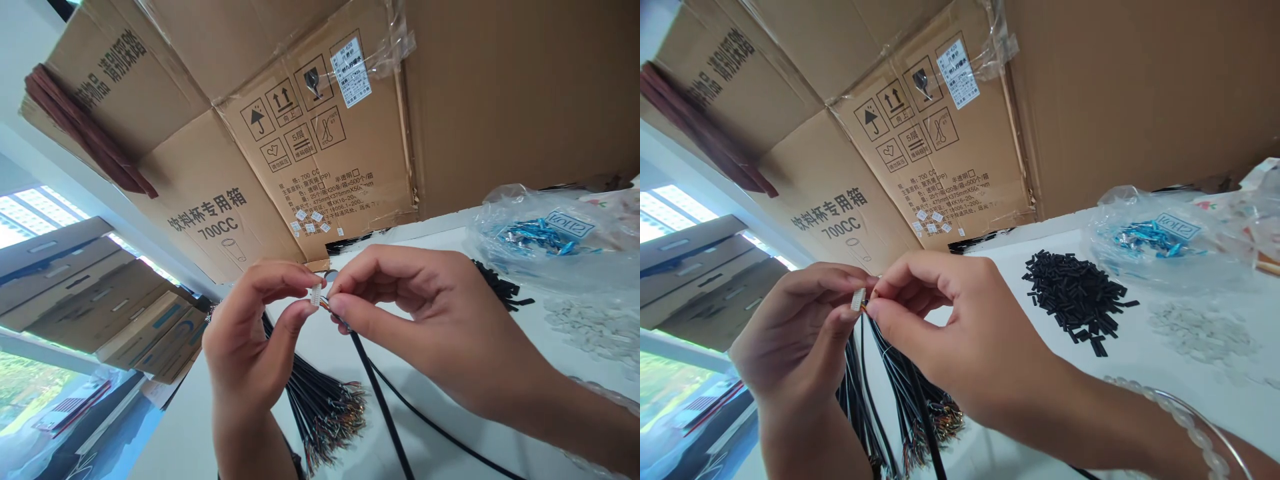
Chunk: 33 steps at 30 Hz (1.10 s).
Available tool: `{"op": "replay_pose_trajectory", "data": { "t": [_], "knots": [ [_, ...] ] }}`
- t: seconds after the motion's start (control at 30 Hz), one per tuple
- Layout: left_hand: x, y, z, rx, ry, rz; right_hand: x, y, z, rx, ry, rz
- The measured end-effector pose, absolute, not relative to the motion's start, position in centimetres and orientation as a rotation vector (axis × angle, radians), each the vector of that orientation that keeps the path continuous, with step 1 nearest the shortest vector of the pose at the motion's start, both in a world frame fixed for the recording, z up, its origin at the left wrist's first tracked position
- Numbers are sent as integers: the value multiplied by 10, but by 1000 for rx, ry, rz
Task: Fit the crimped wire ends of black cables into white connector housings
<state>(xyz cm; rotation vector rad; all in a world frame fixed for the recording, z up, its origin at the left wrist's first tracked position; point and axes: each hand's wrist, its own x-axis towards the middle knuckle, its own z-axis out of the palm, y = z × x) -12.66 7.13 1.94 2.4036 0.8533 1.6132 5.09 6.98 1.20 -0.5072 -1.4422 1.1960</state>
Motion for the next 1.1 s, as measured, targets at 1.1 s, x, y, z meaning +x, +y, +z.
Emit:
{"op": "replay_pose_trajectory", "data": {
  "t": [1.1],
  "knots": [
    [-126,75,16,2423,793,1651,50,68,7,-580,-1506,938]
  ]
}}
